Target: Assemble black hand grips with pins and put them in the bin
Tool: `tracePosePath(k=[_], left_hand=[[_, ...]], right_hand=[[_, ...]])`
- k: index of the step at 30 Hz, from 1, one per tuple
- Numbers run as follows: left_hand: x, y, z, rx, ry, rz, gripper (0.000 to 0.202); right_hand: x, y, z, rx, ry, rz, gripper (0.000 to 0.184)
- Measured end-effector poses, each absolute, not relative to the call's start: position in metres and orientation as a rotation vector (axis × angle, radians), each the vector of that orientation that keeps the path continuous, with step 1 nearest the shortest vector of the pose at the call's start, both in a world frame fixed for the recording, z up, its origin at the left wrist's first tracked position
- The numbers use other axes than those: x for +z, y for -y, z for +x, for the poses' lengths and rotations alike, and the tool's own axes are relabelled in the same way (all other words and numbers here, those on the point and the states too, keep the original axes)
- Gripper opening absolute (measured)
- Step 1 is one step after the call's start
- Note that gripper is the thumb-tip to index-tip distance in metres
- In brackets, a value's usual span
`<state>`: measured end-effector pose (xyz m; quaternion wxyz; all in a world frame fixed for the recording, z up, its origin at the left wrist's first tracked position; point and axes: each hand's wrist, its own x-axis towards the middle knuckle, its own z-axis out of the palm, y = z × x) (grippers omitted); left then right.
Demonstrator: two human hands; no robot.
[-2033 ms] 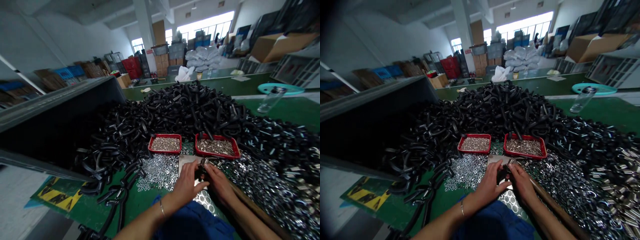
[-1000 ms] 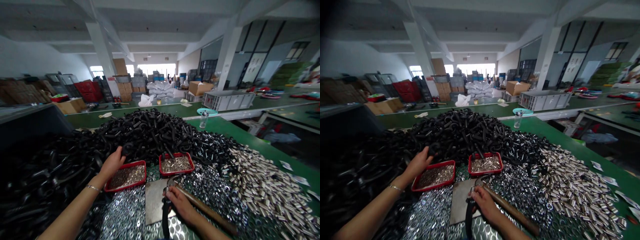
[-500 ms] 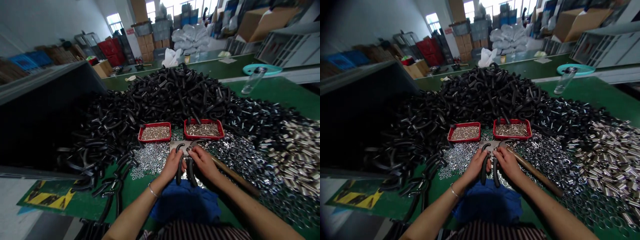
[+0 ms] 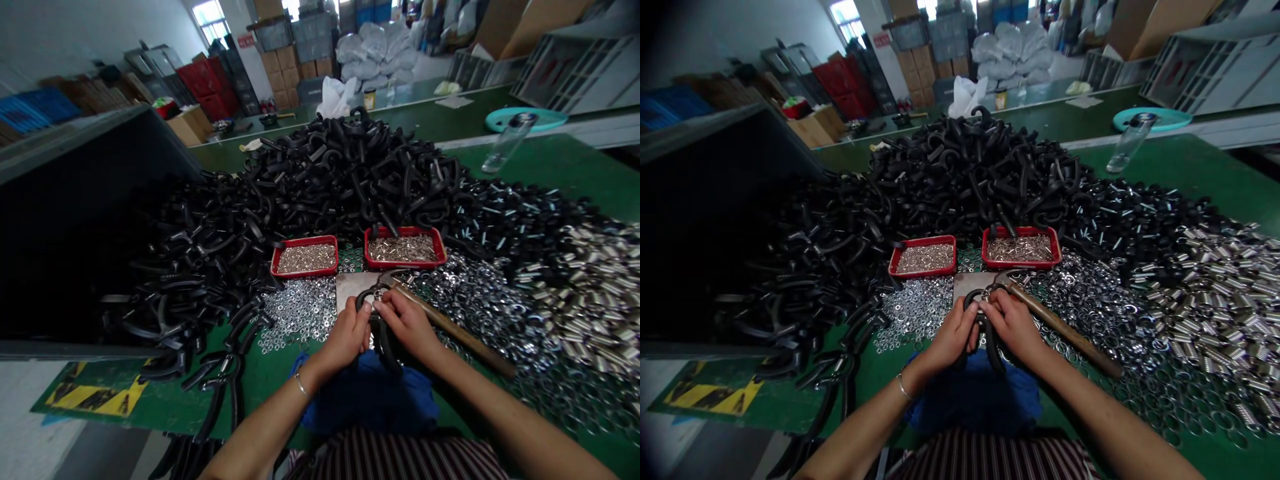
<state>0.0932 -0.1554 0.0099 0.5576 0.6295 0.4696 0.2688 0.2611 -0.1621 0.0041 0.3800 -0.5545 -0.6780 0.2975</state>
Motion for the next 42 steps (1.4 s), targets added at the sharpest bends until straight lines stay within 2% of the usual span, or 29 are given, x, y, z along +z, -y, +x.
tracePosePath(k=[9,16,22,24,28,33,37,42], left_hand=[[0.015,0.156,0.082,0.674,-1.244,1.703,0.037],[0.029,0.162,0.058,0.333,-1.071,2.083,0.061],[0.030,0.162,0.053,0.286,-0.967,2.094,0.064],[0.023,0.148,0.053,0.317,-0.987,2.077,0.064],[0.004,0.111,0.056,0.367,-1.192,2.025,0.056],[-0.013,0.078,0.073,0.356,-1.357,2.105,0.054],[-0.015,0.066,0.092,0.391,-1.193,2.271,0.045],[0.015,0.059,0.118,-0.022,-1.357,2.555,0.044]], right_hand=[[0.012,0.167,0.265,0.865,1.729,-1.428,0.029],[0.023,0.179,0.263,1.375,1.763,-1.166,0.031],[0.017,0.188,0.255,1.608,1.710,-1.270,0.036],[0.013,0.172,0.258,1.496,1.774,-1.337,0.034],[0.012,0.120,0.289,0.849,1.944,-1.440,0.026],[0.013,0.058,0.341,0.320,1.970,-1.627,0.027],[0.019,0.027,0.345,0.192,2.162,-1.780,0.024],[0.027,0.016,0.334,0.197,2.188,-2.007,0.014]])
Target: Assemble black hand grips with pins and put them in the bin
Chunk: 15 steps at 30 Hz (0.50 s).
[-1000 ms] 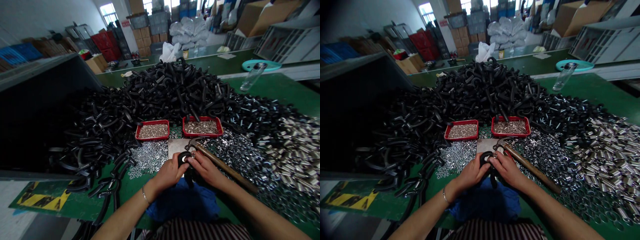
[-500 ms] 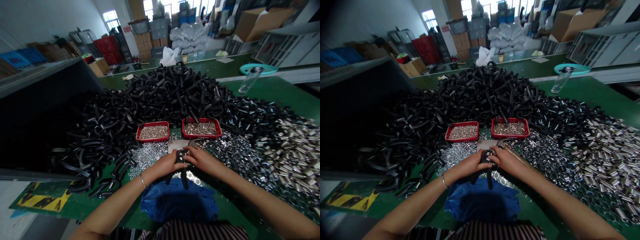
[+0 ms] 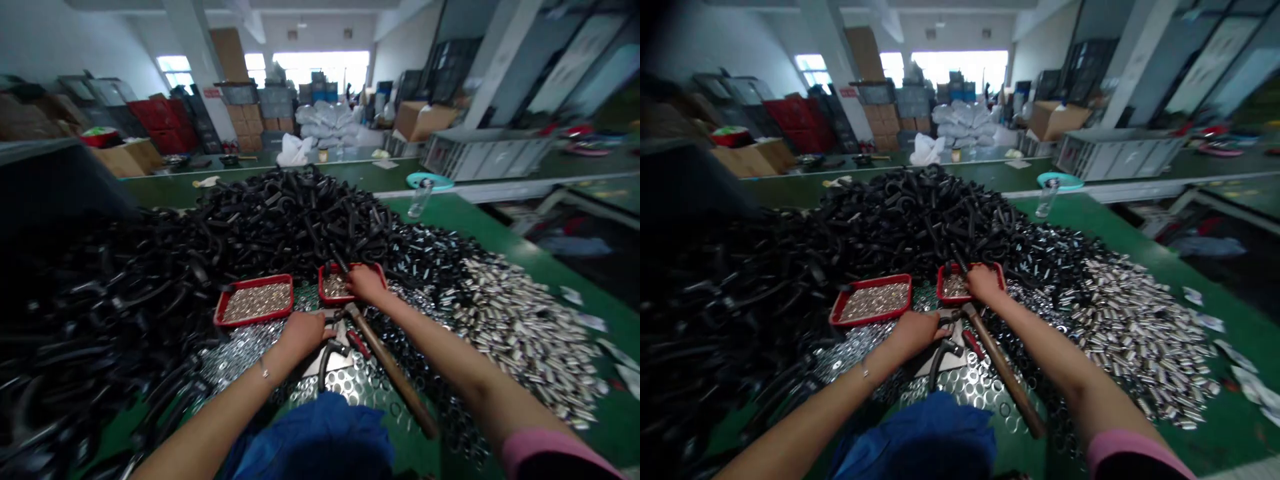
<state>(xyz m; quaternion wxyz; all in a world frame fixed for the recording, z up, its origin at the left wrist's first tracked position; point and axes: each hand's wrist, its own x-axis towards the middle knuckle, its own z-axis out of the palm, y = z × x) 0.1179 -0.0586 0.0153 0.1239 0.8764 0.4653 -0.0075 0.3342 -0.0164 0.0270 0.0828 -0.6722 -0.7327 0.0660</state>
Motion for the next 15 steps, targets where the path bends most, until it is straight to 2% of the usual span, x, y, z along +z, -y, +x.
tracePosePath(k=[2,6,15], left_hand=[[0.029,0.044,0.130,-0.049,-1.370,2.648,0.039],[0.043,0.003,0.165,0.142,-1.213,2.867,0.031],[0.011,-0.033,0.197,0.136,-1.142,2.884,0.032]], right_hand=[[0.023,0.014,0.334,0.177,2.185,-2.064,0.018],[0.013,0.012,0.336,0.170,2.178,-2.093,0.023],[0.013,0.023,0.339,0.187,2.035,-2.025,0.023]])
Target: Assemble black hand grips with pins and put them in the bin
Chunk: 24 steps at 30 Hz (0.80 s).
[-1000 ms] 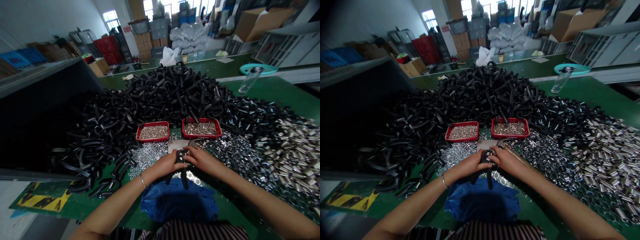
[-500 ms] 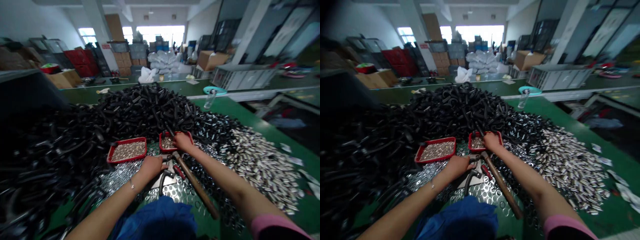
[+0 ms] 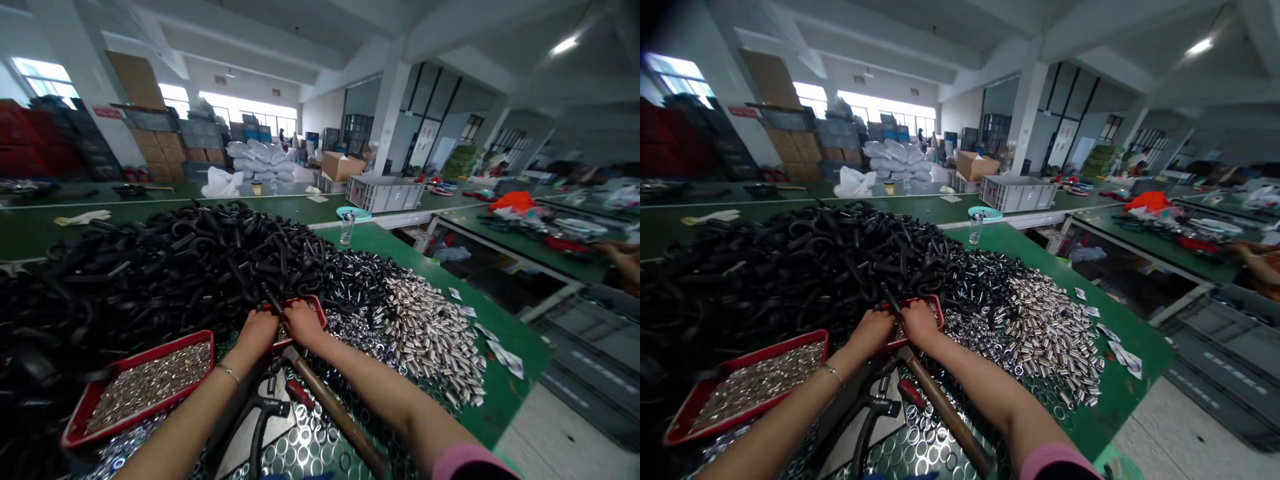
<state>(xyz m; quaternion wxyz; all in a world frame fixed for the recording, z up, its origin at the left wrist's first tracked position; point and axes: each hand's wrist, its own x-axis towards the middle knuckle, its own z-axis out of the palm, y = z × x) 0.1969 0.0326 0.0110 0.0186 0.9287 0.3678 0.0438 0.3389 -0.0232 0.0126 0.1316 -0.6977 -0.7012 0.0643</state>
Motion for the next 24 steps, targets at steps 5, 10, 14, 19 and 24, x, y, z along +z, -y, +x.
tracePosePath(k=[5,10,14,19,24], left_hand=[[0.026,-0.018,0.199,0.159,-1.201,2.797,0.029],[0.026,-0.014,0.189,0.172,-1.225,2.708,0.025],[0.018,-0.001,0.148,0.407,-1.255,2.584,0.025],[0.007,0.049,0.092,0.572,-1.231,2.315,0.022],[-0.004,0.086,0.093,0.493,-1.302,2.452,0.017]], right_hand=[[0.022,0.028,0.340,0.337,1.914,-1.871,0.013],[0.024,0.032,0.354,0.575,1.754,-1.633,0.008],[0.019,0.052,0.367,0.811,1.598,-1.441,0.024],[0.009,0.095,0.352,1.297,1.350,-1.332,0.029],[-0.009,0.099,0.319,1.417,1.365,-1.441,0.032]])
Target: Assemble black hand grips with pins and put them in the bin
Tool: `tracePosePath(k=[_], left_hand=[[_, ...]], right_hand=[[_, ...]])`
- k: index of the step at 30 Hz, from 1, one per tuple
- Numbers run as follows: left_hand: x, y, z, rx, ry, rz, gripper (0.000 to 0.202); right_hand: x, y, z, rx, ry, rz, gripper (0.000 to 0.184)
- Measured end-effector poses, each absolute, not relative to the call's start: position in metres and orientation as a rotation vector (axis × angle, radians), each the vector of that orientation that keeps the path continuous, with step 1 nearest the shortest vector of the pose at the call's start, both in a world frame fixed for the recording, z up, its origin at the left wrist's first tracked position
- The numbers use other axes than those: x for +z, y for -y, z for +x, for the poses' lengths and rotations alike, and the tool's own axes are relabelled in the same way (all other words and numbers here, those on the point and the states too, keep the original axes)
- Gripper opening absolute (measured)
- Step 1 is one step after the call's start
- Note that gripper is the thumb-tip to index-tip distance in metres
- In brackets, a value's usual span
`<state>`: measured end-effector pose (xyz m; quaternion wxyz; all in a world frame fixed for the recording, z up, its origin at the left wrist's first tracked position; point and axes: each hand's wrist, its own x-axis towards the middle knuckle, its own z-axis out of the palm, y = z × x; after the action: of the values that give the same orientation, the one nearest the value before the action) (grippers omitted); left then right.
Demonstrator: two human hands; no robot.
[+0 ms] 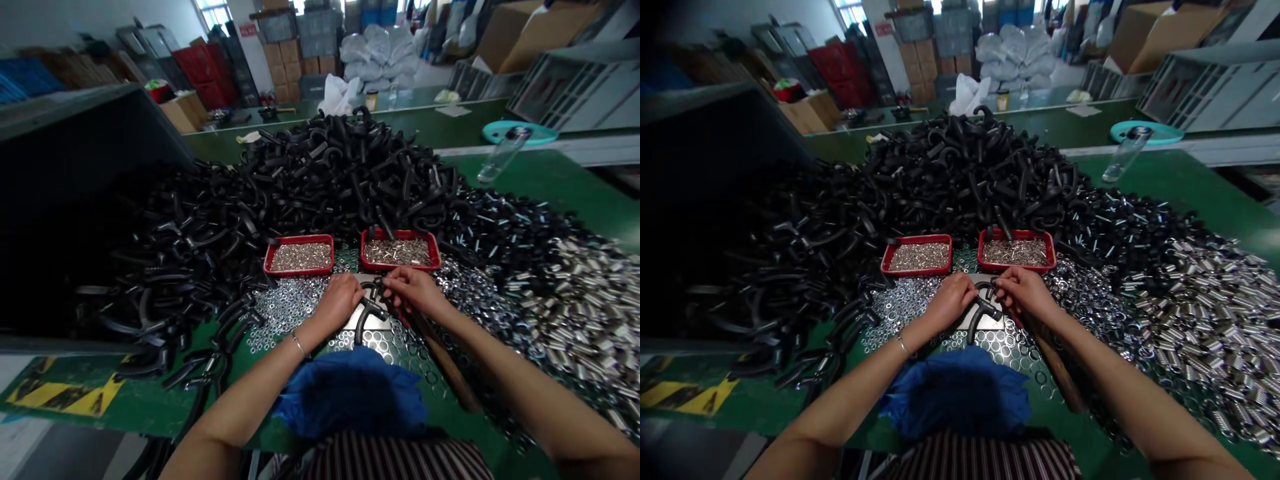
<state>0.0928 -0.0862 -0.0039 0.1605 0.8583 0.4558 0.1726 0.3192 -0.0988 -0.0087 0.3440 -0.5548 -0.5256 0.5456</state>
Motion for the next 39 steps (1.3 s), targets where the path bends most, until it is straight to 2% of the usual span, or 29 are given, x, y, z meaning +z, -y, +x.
tracePosePath(k=[9,15,23,28,34,39], left_hand=[[-0.009,0.092,0.105,0.355,-1.432,2.569,0.018],[-0.009,0.096,0.105,0.332,-1.441,2.705,0.021],[0.003,0.089,0.110,0.154,-0.993,3.127,0.021],[-0.001,0.104,0.109,0.165,-1.075,3.069,0.022],[-0.011,0.144,0.105,0.230,-1.371,2.939,0.036],[-0.011,0.144,0.094,0.222,-1.361,2.914,0.040]], right_hand=[[-0.019,0.093,0.296,0.935,1.590,-1.698,0.024],[-0.024,0.099,0.295,0.742,1.738,-1.685,0.024],[-0.025,0.106,0.288,0.317,2.006,-1.781,0.024],[-0.022,0.106,0.286,0.313,2.011,-1.825,0.023],[-0.021,0.108,0.284,0.177,2.181,-1.851,0.023],[-0.026,0.116,0.292,0.218,2.194,-1.784,0.022]])
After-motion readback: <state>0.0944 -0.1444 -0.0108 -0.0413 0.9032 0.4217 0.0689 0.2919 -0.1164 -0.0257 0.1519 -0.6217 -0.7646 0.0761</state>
